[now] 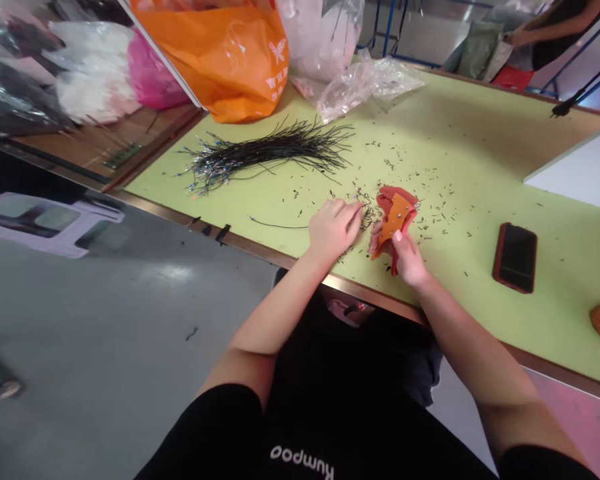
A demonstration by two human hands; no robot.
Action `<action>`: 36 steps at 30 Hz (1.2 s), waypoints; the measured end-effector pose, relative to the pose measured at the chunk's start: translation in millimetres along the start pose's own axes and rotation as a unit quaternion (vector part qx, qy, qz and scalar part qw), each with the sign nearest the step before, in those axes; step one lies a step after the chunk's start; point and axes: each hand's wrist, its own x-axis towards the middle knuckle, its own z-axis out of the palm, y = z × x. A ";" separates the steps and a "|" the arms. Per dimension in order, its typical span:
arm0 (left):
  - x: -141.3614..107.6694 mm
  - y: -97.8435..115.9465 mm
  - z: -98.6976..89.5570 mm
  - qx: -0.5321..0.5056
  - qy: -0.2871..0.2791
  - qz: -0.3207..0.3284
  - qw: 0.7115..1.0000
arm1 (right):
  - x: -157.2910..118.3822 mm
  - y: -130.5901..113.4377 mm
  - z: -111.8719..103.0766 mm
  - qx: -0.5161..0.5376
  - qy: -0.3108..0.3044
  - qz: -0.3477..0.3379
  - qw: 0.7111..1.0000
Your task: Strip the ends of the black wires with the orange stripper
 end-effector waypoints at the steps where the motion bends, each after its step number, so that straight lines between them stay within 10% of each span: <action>1: -0.2 1.5 0.2 -0.007 -0.007 0.003 1.000 | -0.3 -0.5 0.3 -0.012 -0.008 0.004 1.000; 36: -1.5 11.8 -11.2 -0.092 -0.025 0.064 0.993 | 12.1 18.0 -5.8 -0.022 -0.052 0.078 0.995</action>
